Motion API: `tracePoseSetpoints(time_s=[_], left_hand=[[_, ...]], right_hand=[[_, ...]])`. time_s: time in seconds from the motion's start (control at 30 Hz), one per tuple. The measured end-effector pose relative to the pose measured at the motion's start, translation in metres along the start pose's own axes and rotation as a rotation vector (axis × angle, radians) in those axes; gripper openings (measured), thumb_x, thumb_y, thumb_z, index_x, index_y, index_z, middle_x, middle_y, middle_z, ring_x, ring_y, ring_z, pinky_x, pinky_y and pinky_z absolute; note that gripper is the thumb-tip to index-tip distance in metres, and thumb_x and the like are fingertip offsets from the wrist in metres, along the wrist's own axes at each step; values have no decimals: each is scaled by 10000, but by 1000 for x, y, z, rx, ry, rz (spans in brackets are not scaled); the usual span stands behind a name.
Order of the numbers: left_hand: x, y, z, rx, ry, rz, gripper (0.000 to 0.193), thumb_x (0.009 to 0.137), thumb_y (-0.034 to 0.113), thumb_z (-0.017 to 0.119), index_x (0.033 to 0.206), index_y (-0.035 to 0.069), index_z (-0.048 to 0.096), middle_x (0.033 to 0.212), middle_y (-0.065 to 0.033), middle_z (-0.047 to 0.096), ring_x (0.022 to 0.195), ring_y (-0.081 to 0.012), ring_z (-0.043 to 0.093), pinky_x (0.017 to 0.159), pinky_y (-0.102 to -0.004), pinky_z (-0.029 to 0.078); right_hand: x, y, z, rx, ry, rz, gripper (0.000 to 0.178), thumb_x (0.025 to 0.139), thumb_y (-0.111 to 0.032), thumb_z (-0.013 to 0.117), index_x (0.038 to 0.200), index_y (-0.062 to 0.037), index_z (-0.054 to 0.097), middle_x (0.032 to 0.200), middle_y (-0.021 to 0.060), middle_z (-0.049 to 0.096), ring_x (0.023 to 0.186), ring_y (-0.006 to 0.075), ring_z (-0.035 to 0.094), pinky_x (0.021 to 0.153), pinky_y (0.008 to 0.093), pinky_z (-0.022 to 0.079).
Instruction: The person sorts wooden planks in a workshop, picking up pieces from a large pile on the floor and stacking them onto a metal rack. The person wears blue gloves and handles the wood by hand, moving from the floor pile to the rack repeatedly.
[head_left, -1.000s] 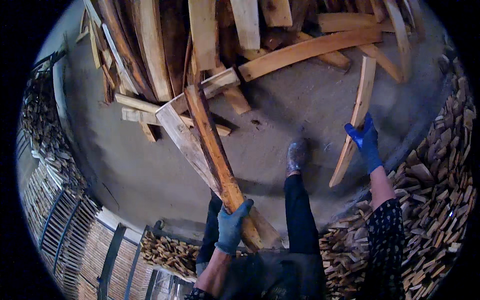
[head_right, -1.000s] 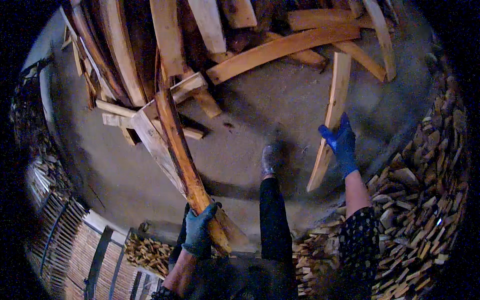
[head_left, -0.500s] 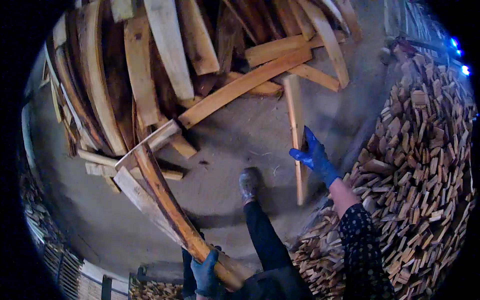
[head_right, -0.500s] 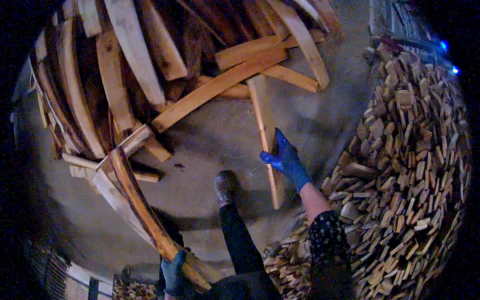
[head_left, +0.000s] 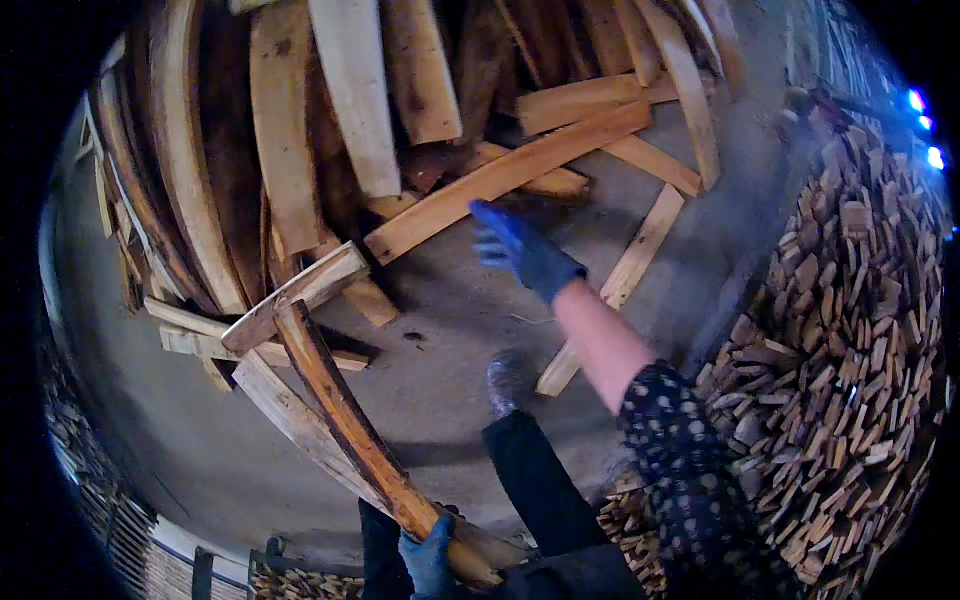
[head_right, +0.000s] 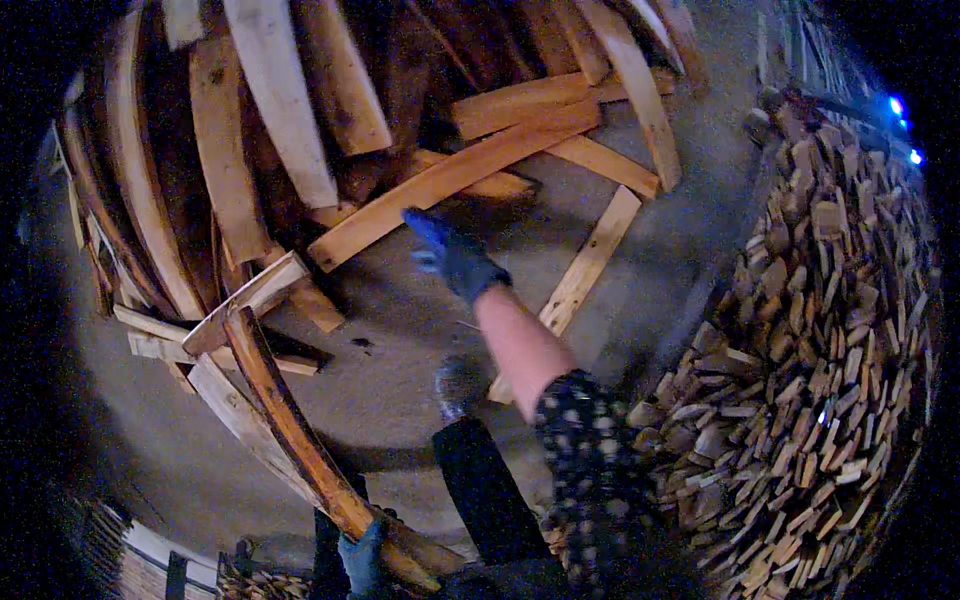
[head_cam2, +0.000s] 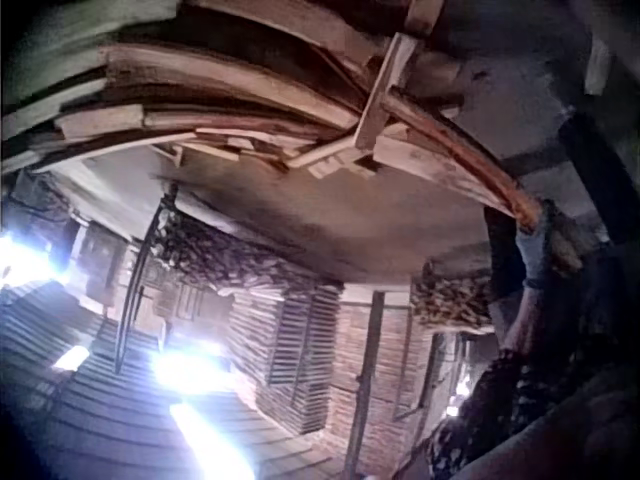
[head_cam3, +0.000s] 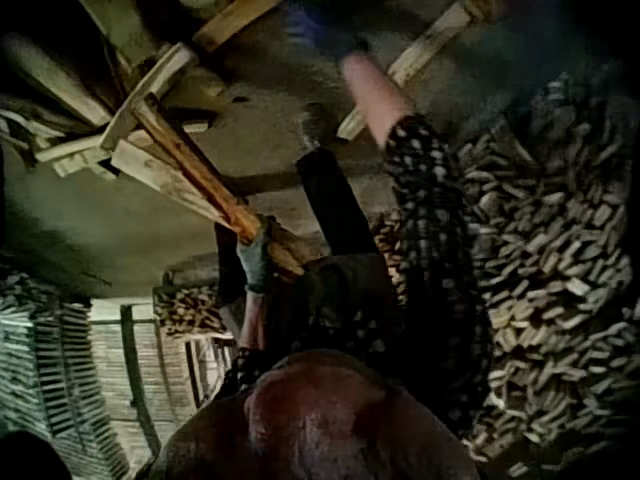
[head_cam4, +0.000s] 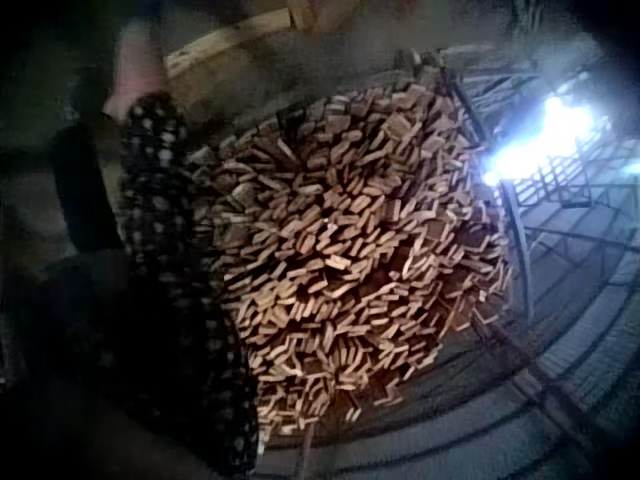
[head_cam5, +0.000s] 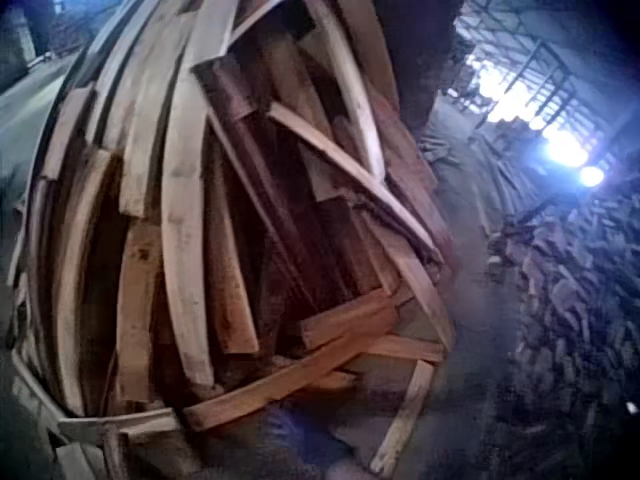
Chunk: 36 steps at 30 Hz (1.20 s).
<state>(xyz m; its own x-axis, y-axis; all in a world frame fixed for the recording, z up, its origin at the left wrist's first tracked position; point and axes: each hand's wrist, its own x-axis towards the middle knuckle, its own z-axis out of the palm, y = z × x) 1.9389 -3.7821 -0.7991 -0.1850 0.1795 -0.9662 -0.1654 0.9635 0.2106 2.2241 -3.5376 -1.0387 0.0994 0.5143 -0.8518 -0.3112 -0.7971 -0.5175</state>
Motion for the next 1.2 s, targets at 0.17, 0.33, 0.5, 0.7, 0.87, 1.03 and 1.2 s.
tracePoseSetpoints(time_s=[0.17,0.33,0.5,0.7,0.87,1.03,1.2], left_hand=[[3,2,4,-67,12,16,288,835,27,644,1112,-5,571,1028,-116,639,833,-210,634,741,-335,518],[0,36,15,-98,86,-134,311,792,60,700,1073,-5,584,956,-62,648,832,-136,619,749,-263,504],[-13,40,15,-133,93,-111,329,784,109,722,1069,17,585,929,-29,642,807,-113,600,736,-262,492],[-26,51,0,-196,62,-65,323,804,148,707,1071,15,580,925,-39,638,817,-114,601,735,-262,484],[-11,50,-53,-442,37,-81,274,834,163,669,1058,43,567,892,-36,621,789,-145,597,717,-287,493],[7,49,-100,-498,112,-32,379,835,281,682,1087,34,542,911,-50,607,815,-175,599,747,-314,504],[25,25,-155,-923,154,-13,492,845,393,654,1148,39,497,1024,-89,572,937,-205,570,856,-343,481]], right_hand=[[38,24,45,448,95,-71,348,859,-354,644,1140,-160,578,1037,-4,595,991,140,554,850,312,470],[-28,21,-27,424,-277,-108,403,903,-259,582,1239,-54,494,1201,68,544,1136,190,502,994,356,386],[-166,40,-63,219,67,85,573,851,-230,604,1326,14,398,1270,134,503,1177,267,484,1014,389,376],[-298,21,-30,285,-20,293,535,791,-174,688,1245,16,477,1140,151,598,1010,261,610,869,390,501],[-328,31,48,-53,-226,484,507,829,-109,632,1291,-1,454,1143,177,596,970,273,619,826,379,523],[-248,62,125,-882,-653,62,412,853,-162,589,1229,-8,520,1043,141,627,882,199,601,775,332,484],[-161,101,264,-1270,-1121,-165,393,763,-244,597,1118,-78,573,997,223,627,905,404,593,797,461,477]])
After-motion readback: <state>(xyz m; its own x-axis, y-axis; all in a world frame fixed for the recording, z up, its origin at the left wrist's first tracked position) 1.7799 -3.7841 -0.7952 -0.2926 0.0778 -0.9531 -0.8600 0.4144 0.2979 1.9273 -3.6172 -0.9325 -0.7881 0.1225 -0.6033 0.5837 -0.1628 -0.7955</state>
